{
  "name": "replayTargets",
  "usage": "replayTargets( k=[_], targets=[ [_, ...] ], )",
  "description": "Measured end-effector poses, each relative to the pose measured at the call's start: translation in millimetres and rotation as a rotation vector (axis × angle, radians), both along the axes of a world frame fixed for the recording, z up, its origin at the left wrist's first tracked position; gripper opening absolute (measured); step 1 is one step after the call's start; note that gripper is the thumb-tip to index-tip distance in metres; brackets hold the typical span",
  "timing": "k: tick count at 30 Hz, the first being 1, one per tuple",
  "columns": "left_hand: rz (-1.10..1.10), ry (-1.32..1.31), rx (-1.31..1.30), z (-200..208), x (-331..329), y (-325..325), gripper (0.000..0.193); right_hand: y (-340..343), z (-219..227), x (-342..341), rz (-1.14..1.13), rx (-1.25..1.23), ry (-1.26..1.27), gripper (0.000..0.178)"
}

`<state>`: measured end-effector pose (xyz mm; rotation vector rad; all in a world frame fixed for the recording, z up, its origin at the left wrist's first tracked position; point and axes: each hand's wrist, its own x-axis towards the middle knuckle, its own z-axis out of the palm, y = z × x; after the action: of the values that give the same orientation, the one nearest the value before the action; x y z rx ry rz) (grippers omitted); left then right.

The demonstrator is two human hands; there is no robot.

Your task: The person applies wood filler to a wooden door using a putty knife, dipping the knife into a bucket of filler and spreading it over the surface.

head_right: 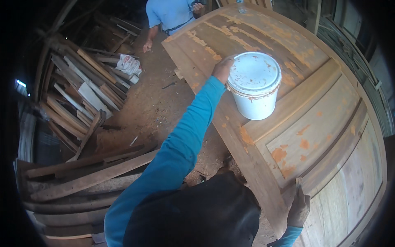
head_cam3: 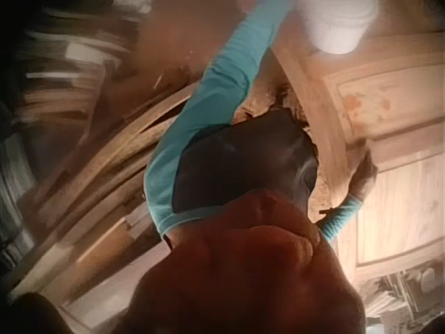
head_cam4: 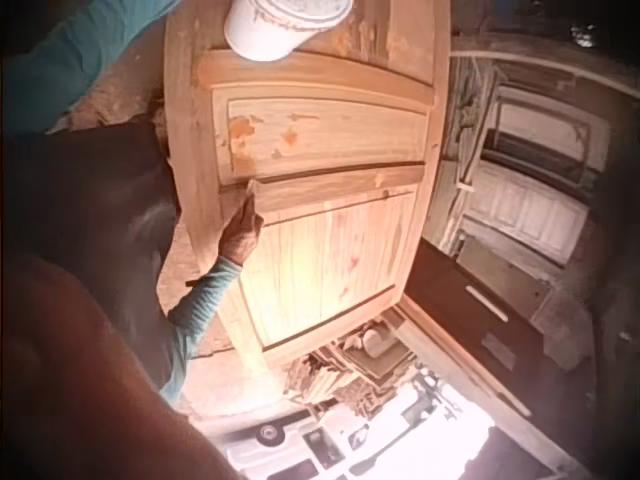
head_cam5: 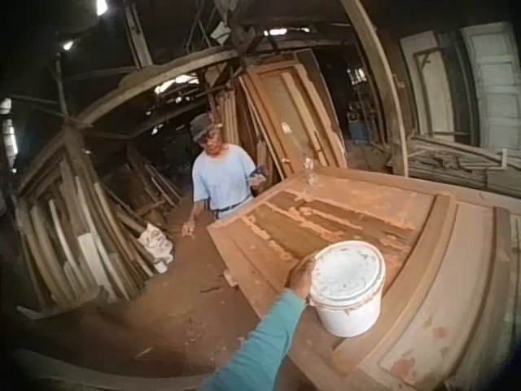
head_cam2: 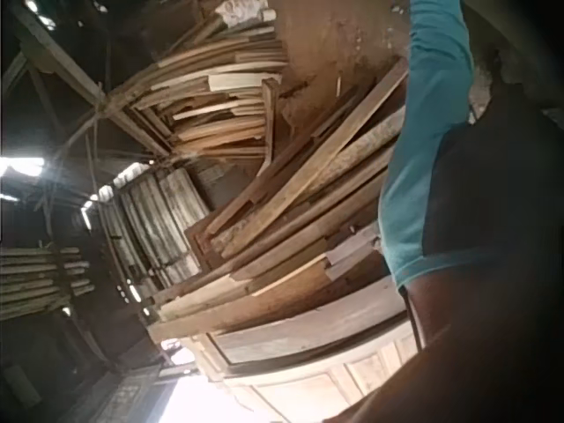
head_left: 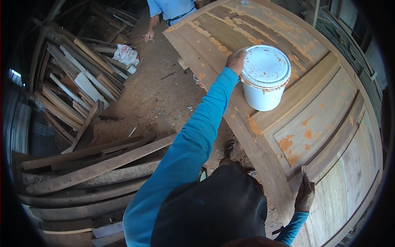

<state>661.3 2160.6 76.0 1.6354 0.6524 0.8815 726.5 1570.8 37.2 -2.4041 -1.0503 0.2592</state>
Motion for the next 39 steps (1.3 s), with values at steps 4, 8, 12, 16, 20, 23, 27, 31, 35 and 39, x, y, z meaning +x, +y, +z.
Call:
replayTargets(
  k=[4, 8, 12, 16, 20, 23, 27, 31, 35, 39],
  targets=[
    [0.014, 0.004, -0.116, 3, 6, -12, 0.041, 5, -9, 1, -0.125, 0.143, 0.169, 0.046],
    [0.057, 0.073, 0.021, 2, -2, -10, 0.043, 22, -21, -7, -0.203, 0.248, 0.338, 0.049],
    [0.042, 0.042, -0.01, -14, -8, -4, 0.044, 15, -44, -16, -0.252, 0.238, 0.282, 0.051],
    [-0.071, 0.032, 0.016, -16, -5, 0, 0.044, 27, -35, -52, -0.42, 0.279, 0.28, 0.051],
    [-0.166, 0.137, 0.098, 7, -8, 6, 0.047, 48, -32, -94, -0.603, 0.444, 0.29, 0.053],
    [-0.301, 0.043, -0.197, -40, 1, 55, 0.048, 68, -18, -116, -0.699, 0.359, 0.067, 0.049],
    [-0.336, -0.129, -0.252, -17, -8, 35, 0.05, 80, -26, -148, -0.85, 0.188, -0.135, 0.049],
    [-0.389, -0.043, -0.142, -16, 7, 34, 0.056, 82, -58, -202, -1.113, 0.177, -0.079, 0.052],
    [-0.393, -0.028, -0.116, -10, 4, 29, 0.055, 91, -100, -234, -1.114, 0.134, -0.237, 0.053],
    [-0.383, -0.058, -0.158, -7, -3, 26, 0.053, 72, -135, -295, -1.083, -0.102, 0.092, 0.054]
  ],
)
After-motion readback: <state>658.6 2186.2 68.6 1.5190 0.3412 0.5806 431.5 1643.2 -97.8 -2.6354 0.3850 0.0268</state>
